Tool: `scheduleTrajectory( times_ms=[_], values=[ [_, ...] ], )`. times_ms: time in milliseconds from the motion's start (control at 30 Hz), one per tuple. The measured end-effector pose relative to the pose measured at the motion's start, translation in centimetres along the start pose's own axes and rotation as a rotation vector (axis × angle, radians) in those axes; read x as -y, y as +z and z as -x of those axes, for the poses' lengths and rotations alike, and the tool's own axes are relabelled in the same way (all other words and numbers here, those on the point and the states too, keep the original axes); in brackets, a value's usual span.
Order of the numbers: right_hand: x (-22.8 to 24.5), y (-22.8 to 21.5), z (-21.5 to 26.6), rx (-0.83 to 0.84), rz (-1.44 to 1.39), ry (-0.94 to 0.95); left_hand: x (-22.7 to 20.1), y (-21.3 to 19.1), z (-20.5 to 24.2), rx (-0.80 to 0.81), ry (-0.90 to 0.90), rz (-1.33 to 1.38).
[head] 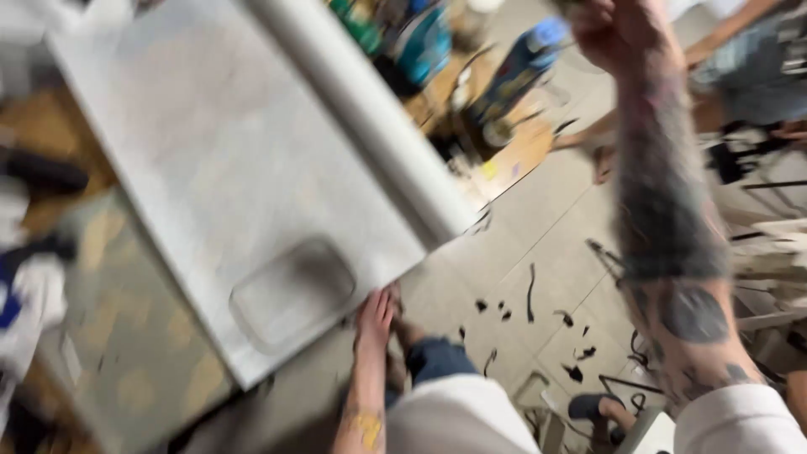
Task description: The person uses a rectangular plastic template to cut multiple pieces of white fabric from a large roll. They place the template on the fabric, cut around it with scissors, and then lift the cut piece to repeat the process.
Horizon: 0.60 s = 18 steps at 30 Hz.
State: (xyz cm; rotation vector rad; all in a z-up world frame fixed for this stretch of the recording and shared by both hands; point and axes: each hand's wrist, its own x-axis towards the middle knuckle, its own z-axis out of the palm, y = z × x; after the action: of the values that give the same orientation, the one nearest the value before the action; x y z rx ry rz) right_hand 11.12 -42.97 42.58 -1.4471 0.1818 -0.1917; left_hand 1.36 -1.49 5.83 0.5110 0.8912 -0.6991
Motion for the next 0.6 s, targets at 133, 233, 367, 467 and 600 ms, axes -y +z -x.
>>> scheduleTrajectory(
  times_ms=[133,233,367,467,600],
  values=[
    [-15.4,5.8,8.7,0.328,0.207,-0.025,-0.5,0.2,2.3,-0.192,0.057,-0.121],
    [-21.7,13.7,17.3,0.381,0.196,0.270,2.1,-2.6,-2.1,-0.214,0.071,-0.065],
    [-26.3,18.3,24.6,0.323,0.130,0.833,2.4,-1.6,-1.9,-0.144,0.048,-0.134],
    [-29.8,18.3,25.8,0.384,0.185,0.802,3.3,-2.8,-3.4,-0.153,0.074,-0.164],
    [-32.4,19.3,24.8,0.381,0.213,0.835,2.6,-2.0,-1.6,-0.168,0.088,-0.198]
  ],
)
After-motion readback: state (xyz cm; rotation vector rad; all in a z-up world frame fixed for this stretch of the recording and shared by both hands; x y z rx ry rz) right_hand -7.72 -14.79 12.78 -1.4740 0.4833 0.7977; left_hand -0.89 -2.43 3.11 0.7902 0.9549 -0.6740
